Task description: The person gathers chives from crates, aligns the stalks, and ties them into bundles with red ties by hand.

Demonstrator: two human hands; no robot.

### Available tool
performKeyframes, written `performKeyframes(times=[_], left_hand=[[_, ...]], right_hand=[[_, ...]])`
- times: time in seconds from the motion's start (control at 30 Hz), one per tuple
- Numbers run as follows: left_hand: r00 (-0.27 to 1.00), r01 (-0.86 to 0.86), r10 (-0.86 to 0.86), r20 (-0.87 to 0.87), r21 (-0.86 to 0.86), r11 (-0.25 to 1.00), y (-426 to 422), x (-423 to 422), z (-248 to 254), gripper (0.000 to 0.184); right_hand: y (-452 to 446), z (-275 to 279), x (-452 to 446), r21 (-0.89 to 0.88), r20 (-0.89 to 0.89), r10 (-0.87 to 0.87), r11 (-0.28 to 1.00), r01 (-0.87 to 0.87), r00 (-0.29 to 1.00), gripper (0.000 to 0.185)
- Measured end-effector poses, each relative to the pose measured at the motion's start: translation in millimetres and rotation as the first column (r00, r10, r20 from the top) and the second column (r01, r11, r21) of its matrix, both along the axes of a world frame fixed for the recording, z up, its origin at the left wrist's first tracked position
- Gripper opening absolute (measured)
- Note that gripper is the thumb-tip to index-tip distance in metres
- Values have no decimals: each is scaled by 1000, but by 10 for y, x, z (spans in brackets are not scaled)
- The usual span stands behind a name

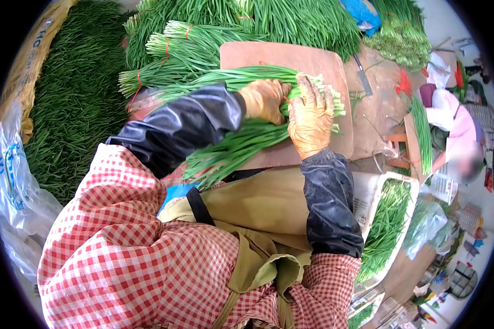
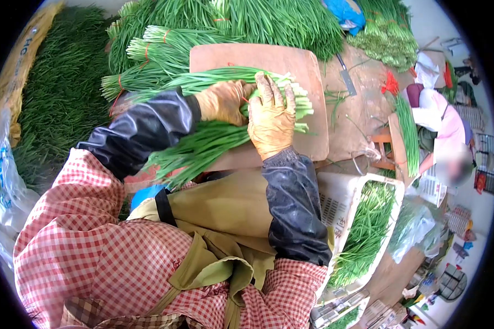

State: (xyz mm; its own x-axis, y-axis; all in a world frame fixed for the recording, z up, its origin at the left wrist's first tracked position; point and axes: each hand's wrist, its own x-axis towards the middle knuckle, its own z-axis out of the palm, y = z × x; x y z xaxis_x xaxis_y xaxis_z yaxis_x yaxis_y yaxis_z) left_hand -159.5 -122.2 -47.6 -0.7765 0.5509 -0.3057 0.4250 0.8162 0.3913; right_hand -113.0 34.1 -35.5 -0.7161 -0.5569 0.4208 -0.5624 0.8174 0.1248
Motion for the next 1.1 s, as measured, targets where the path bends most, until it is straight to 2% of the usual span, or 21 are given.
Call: performKeyframes(times=[0.07,0.13,0.17,0.23,0.27,0.3,0.33,0.4,0.43,0.5,0.53,0.57,0.6,0.63,0.67,0.77,0.8,0.93,1.0,1.07,1.1], left_hand=[[993,-21,19,-113,-19,1000,44,87,-104,93],[990,-29,35,-136,42,999,-63,-19,-195,88],[996,84,-85,-6,204,975,-171,-229,-271,84],[958,39,-122,260,304,952,-241,-357,228,64],[912,-129,-91,400,490,862,-270,-598,21,49],[941,-300,124,316,604,738,-262,-664,-68,43],[950,-124,231,-209,425,897,-201,-788,-93,39],[821,-94,162,-548,150,984,51,-983,-399,36],[819,-88,158,-552,150,985,161,-949,-319,36],[961,82,-146,-236,-262,962,347,-759,-231,36],[931,192,-229,-284,-153,969,373,-624,-366,30],[930,125,-134,-341,-50,991,399,-388,-391,24],[878,92,-47,-476,72,993,418,-170,-601,23],[898,31,115,-425,321,947,386,-12,-583,24],[907,-40,261,-332,548,836,352,80,-557,26],[889,-68,333,-314,628,775,348,28,-550,28],[933,-181,306,-189,489,853,338,3,-405,30],[940,-90,261,-219,580,810,284,-51,-532,35],[965,-180,260,-36,634,752,265,-51,-459,36],[949,-227,316,-1,695,683,297,-5,-453,37],[956,-206,293,-10,690,694,301,-45,-571,37]], right_hand=[[47,-280,-122,-49,30,68,997,-67,997,24],[68,-417,-182,-290,101,74,956,-42,992,29],[60,-450,-176,-323,127,43,946,1,991,33],[18,-484,-148,-337,131,-7,940,52,991,32],[4,-496,-126,-360,133,-51,928,96,990,32],[1,-519,-143,-347,140,-59,932,105,988,29],[-6,-525,-153,-351,137,-62,930,107,989,29],[-11,-518,-169,-336,151,-78,934,126,985,26],[-34,-482,-187,-352,71,-77,931,98,994,19],[-46,-431,-117,-361,105,-117,921,148,988,17],[-54,-434,-48,-370,141,-147,909,190,979,16],[-55,-475,68,-405,110,-158,895,190,981,17],[-53,-515,158,-399,26,-158,904,155,987,17],[-61,-610,184,-405,2,-179,900,164,984,18],[-72,-693,206,-408,-18,-200,896,176,980,19],[-72,-663,155,-303,80,-251,916,263,965,20],[-71,-677,140,-297,86,-255,916,269,963,20],[-45,-601,133,-320,25,-195,928,193,980,21],[9,-506,217,-365,36,-133,921,137,990,14],[40,-210,505,-354,23,-236,907,228,972,11],[34,-118,644,-337,16,-307,894,294,952,10]])
